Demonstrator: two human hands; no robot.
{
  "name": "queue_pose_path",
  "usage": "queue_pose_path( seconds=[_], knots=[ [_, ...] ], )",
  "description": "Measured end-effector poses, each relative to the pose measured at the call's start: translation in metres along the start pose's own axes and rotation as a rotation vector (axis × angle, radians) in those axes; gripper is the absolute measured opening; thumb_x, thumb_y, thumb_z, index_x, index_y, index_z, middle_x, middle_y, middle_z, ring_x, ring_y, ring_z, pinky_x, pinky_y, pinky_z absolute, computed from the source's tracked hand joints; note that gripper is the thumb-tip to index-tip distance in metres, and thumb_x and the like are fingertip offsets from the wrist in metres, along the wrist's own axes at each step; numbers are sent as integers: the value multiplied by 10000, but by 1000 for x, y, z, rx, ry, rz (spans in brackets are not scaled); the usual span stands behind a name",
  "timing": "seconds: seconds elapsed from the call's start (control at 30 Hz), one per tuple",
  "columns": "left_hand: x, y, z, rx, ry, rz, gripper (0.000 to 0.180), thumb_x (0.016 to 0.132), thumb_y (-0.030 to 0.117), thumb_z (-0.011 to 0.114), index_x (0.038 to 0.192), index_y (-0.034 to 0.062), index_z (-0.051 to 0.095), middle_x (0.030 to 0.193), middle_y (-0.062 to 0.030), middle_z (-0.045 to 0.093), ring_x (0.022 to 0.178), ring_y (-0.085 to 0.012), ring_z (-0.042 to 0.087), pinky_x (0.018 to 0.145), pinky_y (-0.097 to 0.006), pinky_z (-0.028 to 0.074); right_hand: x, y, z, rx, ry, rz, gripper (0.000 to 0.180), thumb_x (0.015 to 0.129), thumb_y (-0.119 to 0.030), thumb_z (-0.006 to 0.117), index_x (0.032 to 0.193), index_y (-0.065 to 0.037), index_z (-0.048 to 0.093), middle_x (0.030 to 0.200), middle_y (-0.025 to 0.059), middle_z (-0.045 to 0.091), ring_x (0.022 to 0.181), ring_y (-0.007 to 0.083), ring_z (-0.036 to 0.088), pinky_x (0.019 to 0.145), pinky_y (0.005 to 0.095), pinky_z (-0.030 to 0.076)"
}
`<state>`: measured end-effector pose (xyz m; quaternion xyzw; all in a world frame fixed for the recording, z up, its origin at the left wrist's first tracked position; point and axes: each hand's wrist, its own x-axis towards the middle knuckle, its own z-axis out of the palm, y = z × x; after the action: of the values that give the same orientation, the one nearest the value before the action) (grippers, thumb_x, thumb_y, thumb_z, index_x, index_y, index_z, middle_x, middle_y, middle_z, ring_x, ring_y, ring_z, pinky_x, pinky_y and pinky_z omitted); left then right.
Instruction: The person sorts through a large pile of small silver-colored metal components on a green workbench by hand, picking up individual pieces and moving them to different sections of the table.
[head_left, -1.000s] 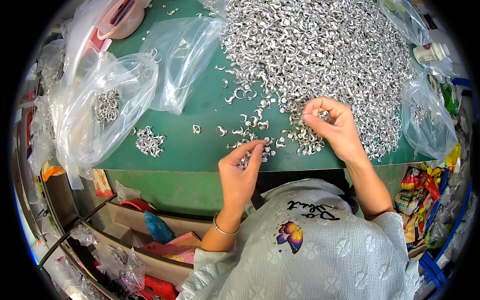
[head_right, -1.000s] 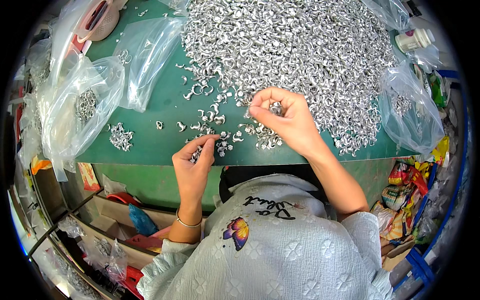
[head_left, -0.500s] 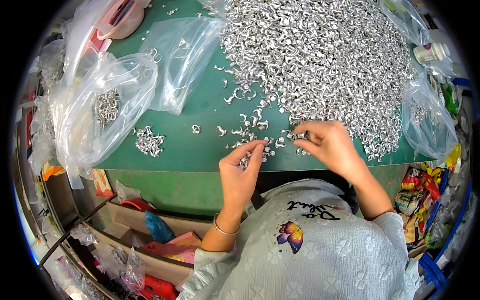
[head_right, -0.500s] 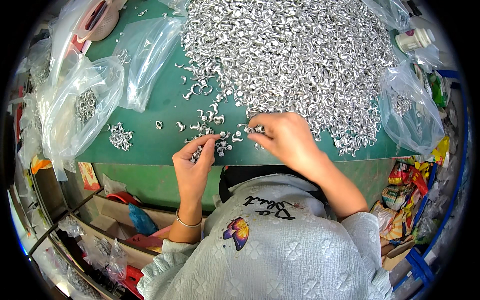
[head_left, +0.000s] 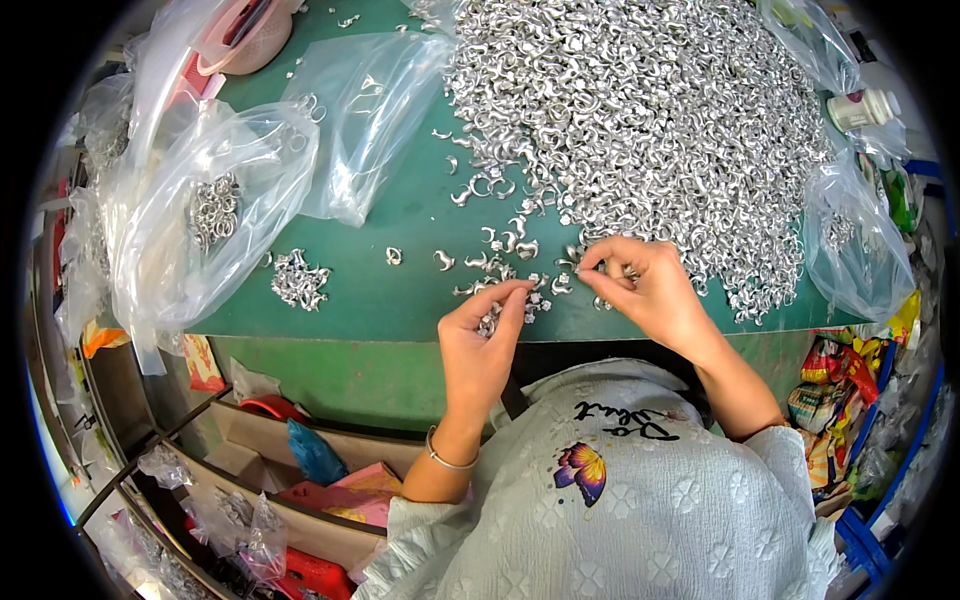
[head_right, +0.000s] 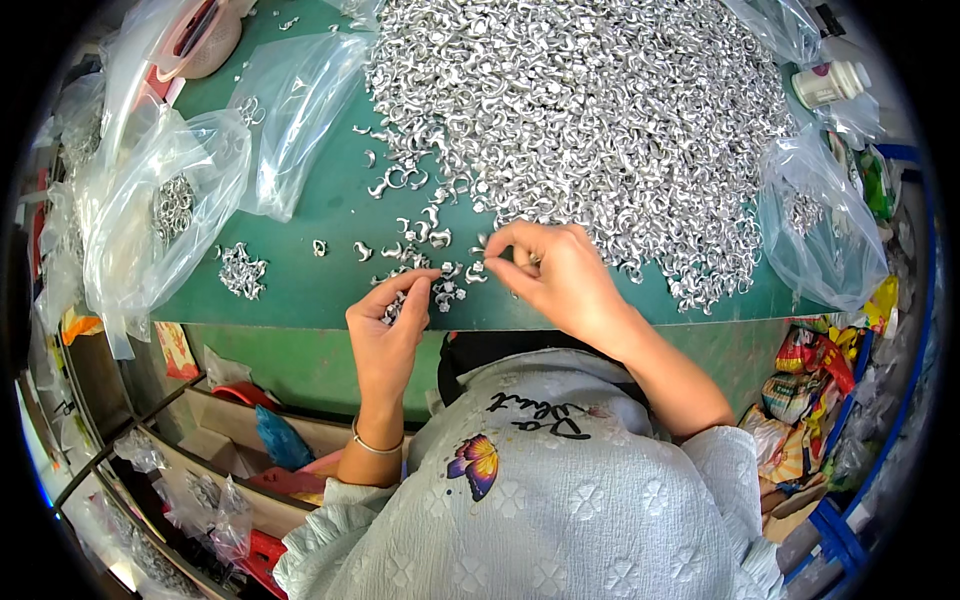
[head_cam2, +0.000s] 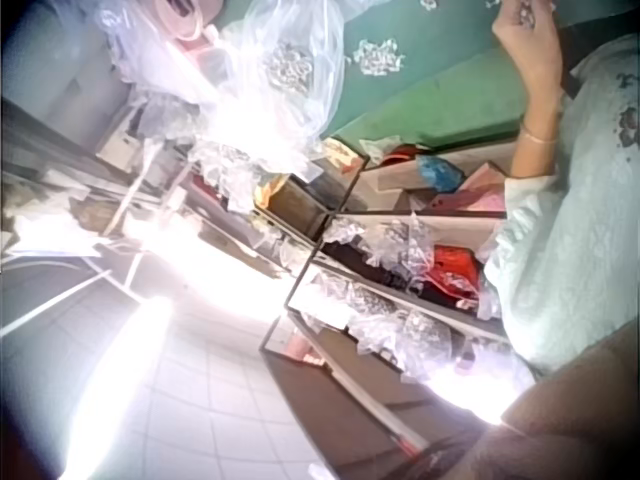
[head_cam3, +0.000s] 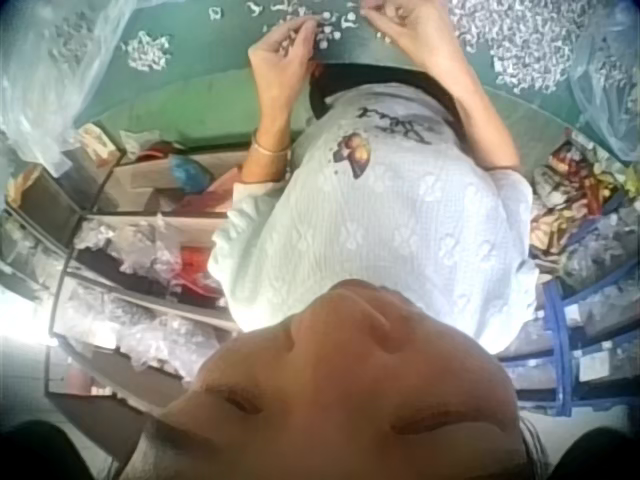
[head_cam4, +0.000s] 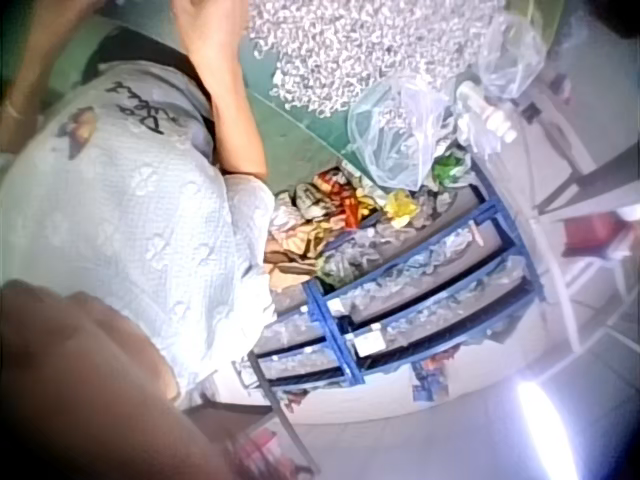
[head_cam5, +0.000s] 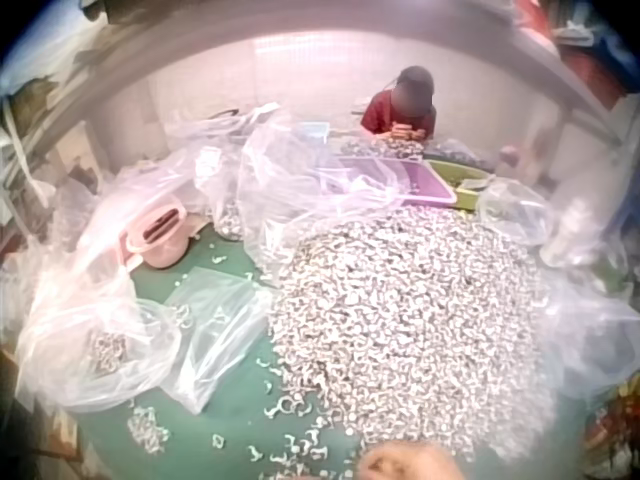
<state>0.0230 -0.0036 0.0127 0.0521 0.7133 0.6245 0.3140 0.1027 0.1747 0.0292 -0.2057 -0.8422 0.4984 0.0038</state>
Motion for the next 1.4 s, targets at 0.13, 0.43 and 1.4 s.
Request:
queue_pose_path(
  seconds=[0.13, 0.43, 1.4],
  knots=[
    [-1, 2, 0, 0, -1, -4, 130, 862, 33, 612, 945, -32, 686, 768, 4, 643, 679, -31, 503, 613, -194, 411, 1, -2, -7, -36, 1, -4, 122, 784, -7, 674, 904, -29, 665, 499, -22, 369, 474, 37, 334, 448, 243, 307],
    [-1, 2, 2, 14, -7, 21, 125, 860, 29, 615, 943, -36, 683, 773, -9, 652, 682, -32, 507, 616, -194, 416, 4, 2, 4, -400, 153, -222, 144, 783, -97, 692, 925, -83, 675, 546, 77, 548, 435, 190, 502, 442, 307, 391],
    [-2, -1, -3, -36, 15, 3, 137, 871, 33, 607, 962, -27, 688, 756, 17, 625, 660, -19, 476, 587, -182, 386, 5, 2, -14, 66, -77, -73, 104, 811, -66, 625, 915, -57, 628, 667, 11, 556, 502, 110, 487, 462, 241, 388]
  ],
)
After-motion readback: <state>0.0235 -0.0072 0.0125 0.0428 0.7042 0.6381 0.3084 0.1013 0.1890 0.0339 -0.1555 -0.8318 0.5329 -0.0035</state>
